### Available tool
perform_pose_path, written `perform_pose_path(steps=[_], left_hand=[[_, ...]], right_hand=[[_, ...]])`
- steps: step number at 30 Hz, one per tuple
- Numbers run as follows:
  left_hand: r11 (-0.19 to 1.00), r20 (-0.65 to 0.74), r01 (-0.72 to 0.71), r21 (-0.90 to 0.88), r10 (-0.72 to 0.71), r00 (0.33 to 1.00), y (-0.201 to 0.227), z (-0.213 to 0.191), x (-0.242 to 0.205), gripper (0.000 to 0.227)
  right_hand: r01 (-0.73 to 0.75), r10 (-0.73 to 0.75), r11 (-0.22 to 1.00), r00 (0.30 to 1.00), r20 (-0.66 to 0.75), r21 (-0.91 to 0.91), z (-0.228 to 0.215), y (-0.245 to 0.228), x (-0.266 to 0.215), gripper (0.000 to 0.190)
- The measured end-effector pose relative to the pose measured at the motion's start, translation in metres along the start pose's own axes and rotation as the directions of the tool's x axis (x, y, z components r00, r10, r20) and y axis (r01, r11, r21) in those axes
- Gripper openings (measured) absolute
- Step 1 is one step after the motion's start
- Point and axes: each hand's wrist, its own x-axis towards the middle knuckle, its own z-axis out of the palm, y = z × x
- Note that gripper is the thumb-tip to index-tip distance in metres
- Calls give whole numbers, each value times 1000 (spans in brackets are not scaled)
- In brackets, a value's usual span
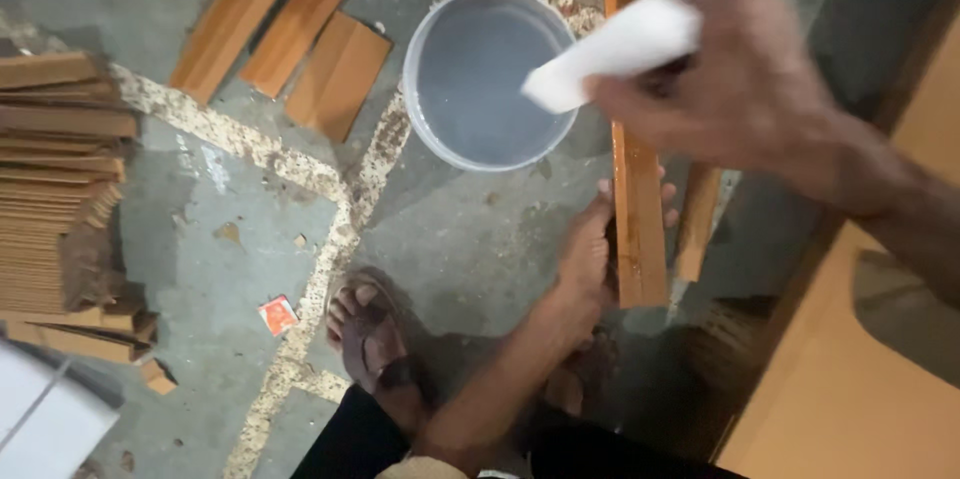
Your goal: The person wipes a long, thin wooden strip with a white cloth, repeatedly dipping the cloth into a bucket of water to clean the surface. The person holds the wood with one hand and scrubs it with the other, occasionally turning the strip to clean different sides.
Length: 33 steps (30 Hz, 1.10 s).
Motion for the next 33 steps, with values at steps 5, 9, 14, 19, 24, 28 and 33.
perform_pose_path(steps=[5, 9, 14, 19, 24, 28, 33], left_hand=[[975, 32, -23, -222, 31, 999, -9, -19, -15, 53], [972, 30, -30, -233, 38, 999, -15, -37, -26, 50], [969, 83, -52, -243, 74, 994, -21, -59, -29, 53], [952, 56, -58, -301, 79, 995, -19, -64, -37, 53], [984, 94, -12, -179, 29, 995, -18, -66, -41, 57], [983, 139, -12, -183, 38, 990, -17, -65, -42, 57], [988, 148, -24, -149, 47, 988, -16, -64, -43, 53]], right_hand=[[272, -271, 962, 961, -46, 7, 63, -13, 41, 21], [270, -268, 962, 963, 43, -46, 72, -20, 53, 24], [85, -111, 976, 986, 125, 201, 23, -26, 46, 32], [-364, 334, 909, 927, 169, 202, -14, -32, 34, 26], [-566, 505, 774, 823, 261, 285, 15, -11, 35, 28], [-566, 461, 805, 786, 412, 178, 21, 25, 17, 23], [-372, 205, 798, 908, 366, 474, 7, 69, -28, 26]])
